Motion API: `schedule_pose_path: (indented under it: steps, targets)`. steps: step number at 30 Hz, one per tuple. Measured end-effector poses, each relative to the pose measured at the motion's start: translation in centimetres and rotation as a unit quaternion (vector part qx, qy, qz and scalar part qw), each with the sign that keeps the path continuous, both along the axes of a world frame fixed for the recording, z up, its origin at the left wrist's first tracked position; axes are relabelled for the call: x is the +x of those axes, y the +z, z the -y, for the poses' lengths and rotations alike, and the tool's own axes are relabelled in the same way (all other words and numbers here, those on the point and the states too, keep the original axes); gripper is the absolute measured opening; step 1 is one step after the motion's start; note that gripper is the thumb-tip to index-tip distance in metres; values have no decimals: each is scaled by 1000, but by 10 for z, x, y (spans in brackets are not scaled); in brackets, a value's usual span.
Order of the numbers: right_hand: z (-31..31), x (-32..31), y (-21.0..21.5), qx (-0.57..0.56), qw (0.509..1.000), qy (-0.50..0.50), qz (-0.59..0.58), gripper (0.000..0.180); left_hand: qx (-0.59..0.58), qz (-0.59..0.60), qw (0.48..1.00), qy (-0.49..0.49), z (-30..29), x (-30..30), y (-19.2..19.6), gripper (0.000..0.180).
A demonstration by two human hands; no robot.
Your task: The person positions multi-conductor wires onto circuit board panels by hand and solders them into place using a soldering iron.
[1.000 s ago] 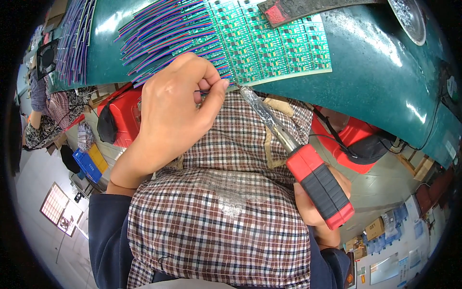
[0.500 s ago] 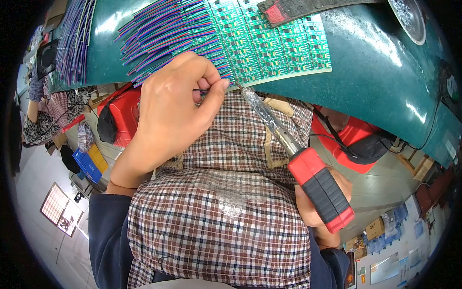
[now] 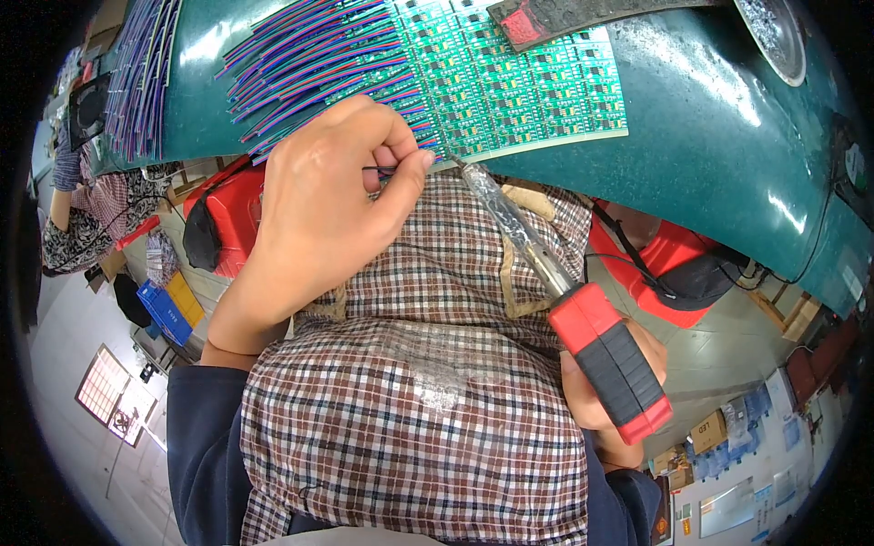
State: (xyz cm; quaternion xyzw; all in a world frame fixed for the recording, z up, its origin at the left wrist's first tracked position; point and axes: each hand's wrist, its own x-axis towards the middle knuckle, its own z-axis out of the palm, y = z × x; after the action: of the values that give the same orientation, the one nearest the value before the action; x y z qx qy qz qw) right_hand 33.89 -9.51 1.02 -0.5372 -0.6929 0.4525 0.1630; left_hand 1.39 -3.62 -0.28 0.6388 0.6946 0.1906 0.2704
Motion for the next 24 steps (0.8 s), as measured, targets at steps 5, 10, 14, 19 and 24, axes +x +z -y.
schedule_pose_path:
  steps: [5,10,14,19,24]
  targets:
    - [-2,-1,3,-19,1000,6,10,29,-5,0,1000,-1,0,-1,0,19]
    - [2,-5,0,-4,1000,0,18,30,-1,2,1000,-2,1,-1,-1,18]
    - [-2,-9,4,7,1000,13,24,30,-1,-1,1000,-7,2,-1,-2,18]
    - [-9,1,8,-6,999,53,-3,7,-4,-3,1000,-6,0,-3,-4,18]
    - [-11,-5,8,-6,999,-7,-42,5,2,-3,1000,-8,-5,-1,-3,19]
